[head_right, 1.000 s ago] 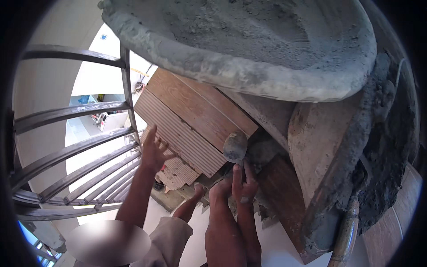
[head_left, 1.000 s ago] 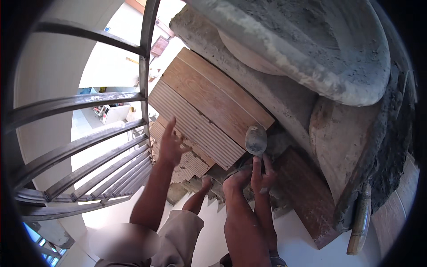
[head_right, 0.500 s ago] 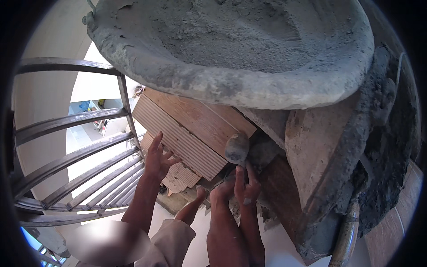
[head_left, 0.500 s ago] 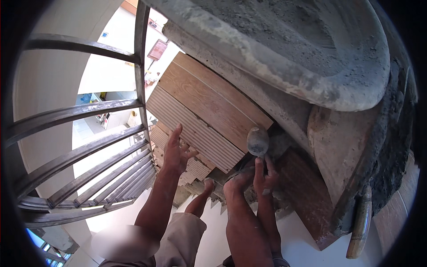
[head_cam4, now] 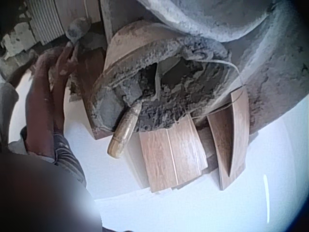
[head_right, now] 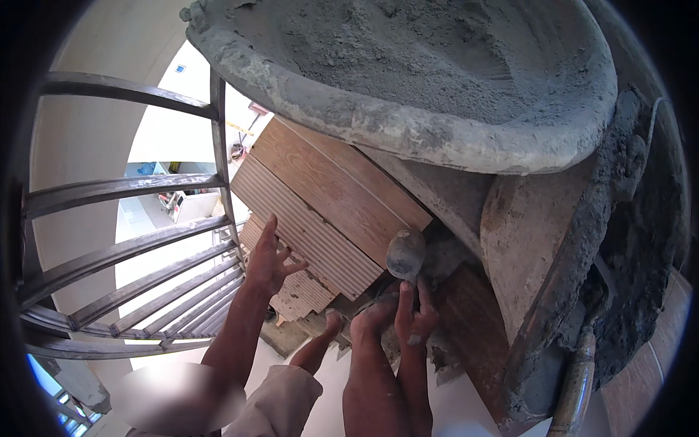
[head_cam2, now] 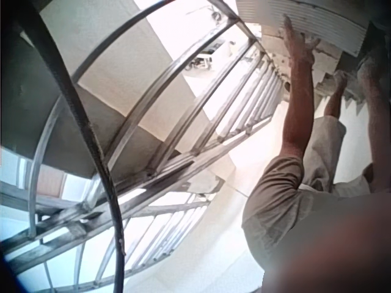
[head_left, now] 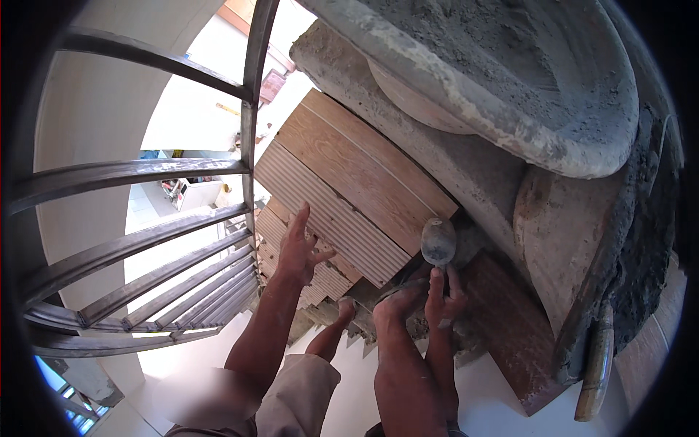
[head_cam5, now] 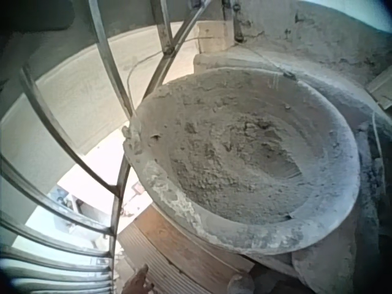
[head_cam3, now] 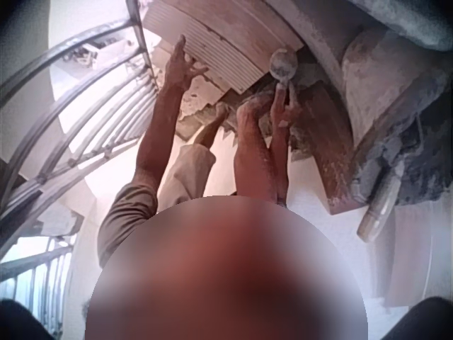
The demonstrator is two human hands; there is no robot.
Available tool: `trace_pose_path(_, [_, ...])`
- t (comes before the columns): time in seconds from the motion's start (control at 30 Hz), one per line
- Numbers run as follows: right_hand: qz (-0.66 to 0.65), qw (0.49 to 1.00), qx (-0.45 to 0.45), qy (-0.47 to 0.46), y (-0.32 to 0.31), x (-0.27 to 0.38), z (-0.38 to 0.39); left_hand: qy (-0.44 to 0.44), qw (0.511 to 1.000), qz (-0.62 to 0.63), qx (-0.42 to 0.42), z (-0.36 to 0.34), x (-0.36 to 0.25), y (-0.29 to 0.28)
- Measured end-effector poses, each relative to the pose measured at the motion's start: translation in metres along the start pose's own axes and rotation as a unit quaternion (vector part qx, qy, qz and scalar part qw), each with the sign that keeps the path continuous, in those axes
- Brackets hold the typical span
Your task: Applying mortar and placing wooden-textured tiles onto concrete stairs.
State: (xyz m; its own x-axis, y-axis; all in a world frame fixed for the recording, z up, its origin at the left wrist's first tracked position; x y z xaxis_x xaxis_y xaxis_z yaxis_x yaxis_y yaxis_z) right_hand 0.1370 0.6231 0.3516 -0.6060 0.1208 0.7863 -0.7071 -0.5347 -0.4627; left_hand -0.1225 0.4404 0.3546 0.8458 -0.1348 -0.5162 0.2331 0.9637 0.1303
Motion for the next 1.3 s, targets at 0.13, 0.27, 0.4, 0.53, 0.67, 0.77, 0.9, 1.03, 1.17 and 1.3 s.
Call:
trace_pose_path(0.13, [-0.009,0.999,-0.017,0.029,-0.002,-0.005,0.004,-0.008,0.998,-0.057,0.006,0.002,-0.007,-0.005])
trace_pose_path(0.27, [-0.015,0.999,-0.042,0.021,-0.022,-0.006,0.011,-0.009,0.996,-0.082,0.017,0.004,-0.010,-0.008])
trace_pose_path(0.4, [0.038,0.997,-0.062,0.004,-0.067,0.024,0.035,-0.065,0.986,-0.156,0.009,0.017,-0.008,-0.014])
trace_pose_path(0.53, [0.028,0.995,-0.076,-0.054,-0.096,0.097,0.072,0.214,0.936,-0.276,0.043,0.047,0.009,-0.073])
trace_pose_path(0.67, [0.077,0.997,-0.010,0.009,-0.141,0.161,0.118,0.178,0.774,-0.590,0.143,0.157,0.063,-0.116])
trace_pose_path(0.77, [0.134,0.990,0.029,-0.034,-0.163,0.204,0.154,0.041,0.668,-0.695,0.264,0.248,0.096,-0.152])
trace_pose_path(0.9, [0.120,0.981,0.067,-0.137,-0.150,0.251,0.194,0.149,0.394,-0.789,0.448,0.240,0.261,-0.207])
trace_pose_path(1.03, [-0.041,0.976,-0.004,-0.216,-0.164,0.315,0.252,0.245,0.672,-0.584,0.384,0.296,0.166,-0.216])
trace_pose_path(1.17, [-0.056,0.960,0.056,-0.270,-0.120,0.350,0.264,0.246,0.909,-0.249,0.226,0.356,0.064,-0.208])
trace_pose_path(1.3, [0.079,0.880,0.102,-0.456,-0.054,0.421,0.343,0.168,0.906,-0.358,0.153,0.311,0.177,-0.269])
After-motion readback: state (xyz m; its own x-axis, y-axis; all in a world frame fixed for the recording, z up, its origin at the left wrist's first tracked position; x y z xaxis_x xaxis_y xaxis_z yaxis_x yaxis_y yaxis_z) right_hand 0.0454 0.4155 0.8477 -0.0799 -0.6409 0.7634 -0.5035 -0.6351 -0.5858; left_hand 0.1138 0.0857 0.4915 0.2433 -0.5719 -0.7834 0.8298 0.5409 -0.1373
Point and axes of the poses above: each hand's wrist, its own z-axis away from the middle knuckle, its own y-axis out of the palm, x = y × z, the point moved 6 cm from there along -z, towards the middle knuckle
